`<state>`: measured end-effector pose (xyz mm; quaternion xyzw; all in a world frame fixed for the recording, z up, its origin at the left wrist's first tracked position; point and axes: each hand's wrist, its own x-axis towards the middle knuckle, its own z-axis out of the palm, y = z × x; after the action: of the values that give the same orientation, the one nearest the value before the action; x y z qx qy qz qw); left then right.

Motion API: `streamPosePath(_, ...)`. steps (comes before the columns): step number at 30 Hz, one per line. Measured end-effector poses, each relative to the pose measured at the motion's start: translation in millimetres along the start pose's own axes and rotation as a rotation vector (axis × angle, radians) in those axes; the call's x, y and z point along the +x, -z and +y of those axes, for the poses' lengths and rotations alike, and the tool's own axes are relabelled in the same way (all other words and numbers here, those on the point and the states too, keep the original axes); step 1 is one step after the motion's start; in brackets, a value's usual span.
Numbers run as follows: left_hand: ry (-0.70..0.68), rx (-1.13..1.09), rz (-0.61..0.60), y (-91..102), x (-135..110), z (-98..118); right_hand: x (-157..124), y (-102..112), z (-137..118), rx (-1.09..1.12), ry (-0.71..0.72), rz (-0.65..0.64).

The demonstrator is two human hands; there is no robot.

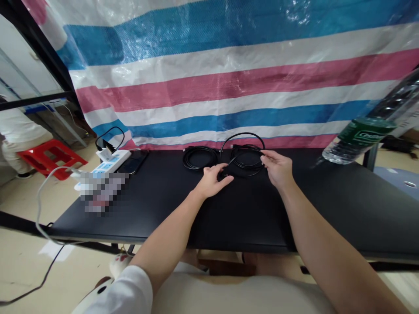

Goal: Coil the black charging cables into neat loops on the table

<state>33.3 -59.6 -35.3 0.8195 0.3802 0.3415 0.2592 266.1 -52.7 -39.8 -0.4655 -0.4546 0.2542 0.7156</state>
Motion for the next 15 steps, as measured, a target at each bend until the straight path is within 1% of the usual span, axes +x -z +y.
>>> streamPosePath(2,-0.004,-0.050,0.073,-4.4,3,-2,0,2,0,-0.028,-0.016,-0.040)
streamPosePath(3,0.005,-0.083,0.126,-5.2,4,-3,0,5,1,-0.048,-0.022,-0.030)
streamPosePath(4,0.022,-0.116,0.185,-4.9,5,-4,2,8,2,-0.079,-0.017,0.011)
streamPosePath(6,0.080,-0.175,0.303,-1.6,6,-5,5,18,7,-0.199,0.015,0.166)
streamPosePath(7,0.112,-0.201,0.348,0.8,6,-6,8,23,10,-0.293,0.026,0.247)
streamPosePath(8,0.138,-0.226,0.383,3.3,6,-6,10,27,13,-0.402,0.019,0.301)
streamPosePath(9,0.158,-0.250,0.413,5.7,5,-6,11,31,17,-0.516,-0.007,0.318)
streamPosePath(10,0.172,-0.275,0.448,7.7,5,-7,12,34,20,-0.620,-0.046,0.302)
streamPosePath(12,0.186,-0.316,0.529,10.7,6,-7,13,36,26,-0.759,-0.120,0.227)
streamPosePath(14,0.182,-0.343,0.634,13.6,9,-9,12,35,31,-0.818,-0.168,0.186)
streamPosePath(15,0.180,-0.358,0.697,15.7,11,-10,12,35,32,-0.829,-0.184,0.191)
